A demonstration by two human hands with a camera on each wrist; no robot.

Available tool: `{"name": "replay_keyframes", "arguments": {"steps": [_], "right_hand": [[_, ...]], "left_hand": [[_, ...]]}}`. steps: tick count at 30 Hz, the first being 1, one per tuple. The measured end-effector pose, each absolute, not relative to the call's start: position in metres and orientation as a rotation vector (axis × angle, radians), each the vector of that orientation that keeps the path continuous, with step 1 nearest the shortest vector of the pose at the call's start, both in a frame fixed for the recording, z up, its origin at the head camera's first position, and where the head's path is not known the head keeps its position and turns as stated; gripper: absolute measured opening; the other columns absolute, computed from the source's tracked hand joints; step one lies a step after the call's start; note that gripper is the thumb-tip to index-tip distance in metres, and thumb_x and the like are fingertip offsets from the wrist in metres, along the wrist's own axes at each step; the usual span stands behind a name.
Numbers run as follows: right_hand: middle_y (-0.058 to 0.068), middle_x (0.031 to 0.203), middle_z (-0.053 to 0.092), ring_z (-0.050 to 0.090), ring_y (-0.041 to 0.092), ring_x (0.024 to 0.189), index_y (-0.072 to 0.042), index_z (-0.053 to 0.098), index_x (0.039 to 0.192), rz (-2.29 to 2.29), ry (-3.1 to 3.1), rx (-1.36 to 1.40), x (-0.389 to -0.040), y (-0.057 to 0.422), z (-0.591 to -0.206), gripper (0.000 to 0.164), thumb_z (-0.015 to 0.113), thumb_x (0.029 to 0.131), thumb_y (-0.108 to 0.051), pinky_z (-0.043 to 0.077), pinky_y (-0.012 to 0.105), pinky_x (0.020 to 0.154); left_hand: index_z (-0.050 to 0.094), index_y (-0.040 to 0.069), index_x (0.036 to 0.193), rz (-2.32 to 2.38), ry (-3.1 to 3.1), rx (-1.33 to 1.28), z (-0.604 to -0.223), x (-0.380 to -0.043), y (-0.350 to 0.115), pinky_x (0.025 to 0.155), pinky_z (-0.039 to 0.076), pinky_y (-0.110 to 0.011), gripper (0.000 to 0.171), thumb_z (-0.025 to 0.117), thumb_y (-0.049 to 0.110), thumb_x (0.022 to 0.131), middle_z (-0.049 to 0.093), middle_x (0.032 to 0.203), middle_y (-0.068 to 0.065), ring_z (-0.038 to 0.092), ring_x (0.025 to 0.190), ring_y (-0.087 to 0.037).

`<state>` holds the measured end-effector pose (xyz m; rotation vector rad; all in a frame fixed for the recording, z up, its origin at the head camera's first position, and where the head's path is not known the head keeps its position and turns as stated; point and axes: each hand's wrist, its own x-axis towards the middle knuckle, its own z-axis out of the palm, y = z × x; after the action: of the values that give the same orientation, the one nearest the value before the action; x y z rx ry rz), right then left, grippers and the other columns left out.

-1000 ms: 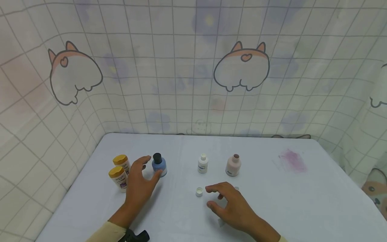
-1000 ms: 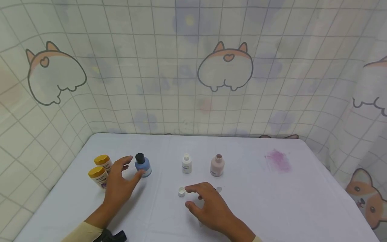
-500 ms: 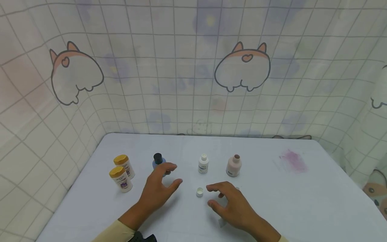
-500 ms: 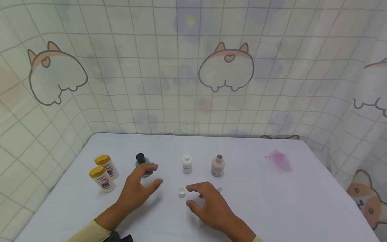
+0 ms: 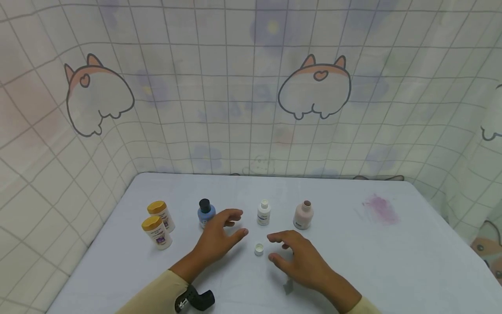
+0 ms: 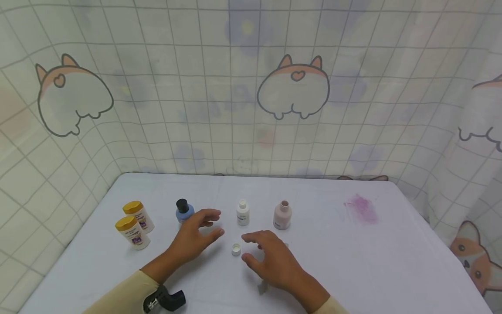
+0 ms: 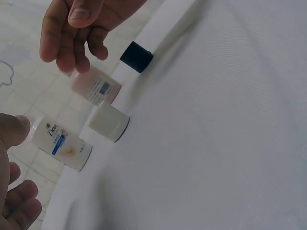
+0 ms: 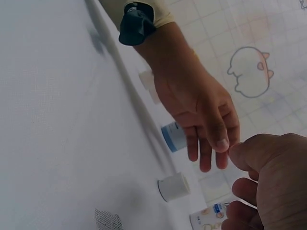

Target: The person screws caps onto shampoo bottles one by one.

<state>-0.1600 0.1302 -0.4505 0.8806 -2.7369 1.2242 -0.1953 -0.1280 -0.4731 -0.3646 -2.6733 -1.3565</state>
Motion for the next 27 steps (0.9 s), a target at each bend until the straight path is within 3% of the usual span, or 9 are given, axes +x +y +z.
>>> {"name": "replay_keyframes", "arguments": {"steps": [19, 27], "right_hand": [[-0.003, 0.116, 0.062, 0.06, 0.015, 0.101, -0.019, 0.059, 0.12, 1.399, -2.714, 0.85, -0.177, 0.108, -0.465, 0.039, 0.069, 0.086, -0.035, 0.051, 0.037, 0.086], [-0.006, 0.115, 0.062, 0.06, 0.012, 0.1, -0.017, 0.059, 0.121, 1.352, -2.722, 0.78, -0.176, 0.098, -0.471, 0.038, 0.07, 0.086, -0.027, 0.051, 0.034, 0.086]], "left_hand": [[0.05, 0.032, 0.126, -1.524, -2.681, -0.438, -0.475, -0.222, -0.115, 0.092, 0.047, -0.041, 0.051, 0.068, 0.048, 0.082, 0.057, 0.123, 0.008, 0.054, 0.113, -0.019], [0.048, 0.027, 0.13, -1.57, -2.67, -0.507, -0.477, -0.23, -0.112, 0.091, 0.048, -0.036, 0.055, 0.067, 0.049, 0.083, 0.056, 0.128, 0.0, 0.055, 0.113, -0.018]]}}
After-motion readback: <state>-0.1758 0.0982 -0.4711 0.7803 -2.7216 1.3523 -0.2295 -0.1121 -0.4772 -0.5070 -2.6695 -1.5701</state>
